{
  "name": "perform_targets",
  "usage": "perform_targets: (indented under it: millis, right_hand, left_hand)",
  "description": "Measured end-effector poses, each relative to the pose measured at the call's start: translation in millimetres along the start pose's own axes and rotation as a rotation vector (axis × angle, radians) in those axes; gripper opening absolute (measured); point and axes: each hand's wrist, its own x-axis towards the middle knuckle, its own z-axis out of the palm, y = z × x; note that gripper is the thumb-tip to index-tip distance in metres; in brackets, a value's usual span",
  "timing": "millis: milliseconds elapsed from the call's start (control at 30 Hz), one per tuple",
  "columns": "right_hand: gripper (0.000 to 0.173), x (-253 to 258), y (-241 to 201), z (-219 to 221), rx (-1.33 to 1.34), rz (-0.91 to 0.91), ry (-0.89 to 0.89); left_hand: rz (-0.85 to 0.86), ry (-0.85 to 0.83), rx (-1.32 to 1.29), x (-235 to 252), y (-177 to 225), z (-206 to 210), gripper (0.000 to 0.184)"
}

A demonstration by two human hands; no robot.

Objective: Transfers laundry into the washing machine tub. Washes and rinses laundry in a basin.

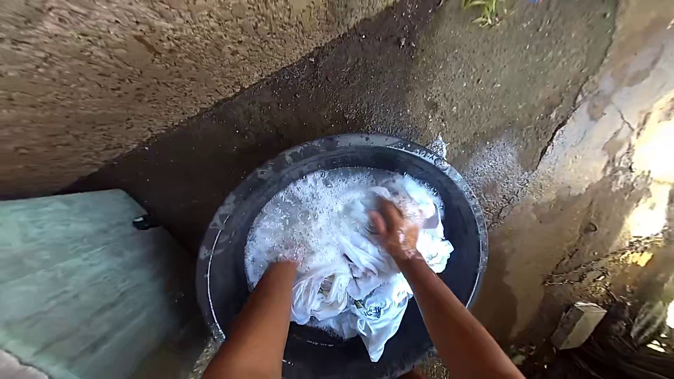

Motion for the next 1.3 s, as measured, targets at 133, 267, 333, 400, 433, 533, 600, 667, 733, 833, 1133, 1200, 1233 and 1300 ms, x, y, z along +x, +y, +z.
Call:
perform_targets:
  millis: [133, 267, 333, 400, 433, 533, 600, 667, 733, 833, 1133, 1200, 1233, 1300]
  right_hand:
    - [0.06, -29, 18, -12, 0.193, 0.48, 0.039]
    - [0.075, -8, 15, -26, 0.525, 0.872, -0.197]
    - [0.078, -15, 19, -43, 0.694, 0.945, -0.319]
    - [0.058, -27, 10, -67, 0.805, 0.936, -0.39]
    - [0.048, -34, 2, -79, 0.824, 0.914, -0.406]
    - [0.031, -65, -35, -123, 0.885, 0.836, -0.456]
    - [0.025, -86, -62, -152, 0.926, 0.772, -0.508]
    - [0.024, -109, -83, -171, 0.923, 0.683, -0.6]
    - [0.024, -129, -103, -180, 0.851, 0.572, -0.672]
    - [0.033, -147, -135, -194, 0.639, 0.401, -0.792]
    - [0.019, -192, -149, -239, 0.599, -0.184, -0.531]
    - [0.013, -192, -148, -244, 0.634, -0.258, -0.424]
    - [0.01, -192, -148, -242, 0.656, -0.257, -0.414]
    - [0.011, -187, -140, -234, 0.71, -0.162, -0.566]
  left_hand:
    - [0.051, 0.197, -0.246, 71, -36, 39, 0.05]
    - [0.121, 0.286, -0.415, 43, -28, 41, 0.052]
    - [0.156, 0.233, -0.38, 6, -22, 62, 0.052]
    - [0.195, 0.142, -0.31, -30, -14, 79, 0.056]
    - [0.217, 0.107, -0.269, -47, -9, 88, 0.057]
    - [0.339, 0.078, -0.355, -68, -7, 111, 0.054]
    - [0.415, 0.125, -0.774, -73, -16, 114, 0.052]
    - [0.386, 0.215, -1.017, -87, -18, 100, 0.058]
    - [0.332, 0.303, -1.053, -102, -15, 80, 0.059]
    - [0.24, 0.104, -1.134, -121, -9, 62, 0.07]
    - [0.311, 0.256, -1.428, -196, -38, 90, 0.041]
    - [0.266, 0.337, -1.427, -215, -47, 91, 0.044]
    - [0.243, 0.366, -1.428, -221, -49, 91, 0.044]
    - [0.223, 0.404, -1.365, -222, -56, 89, 0.04]
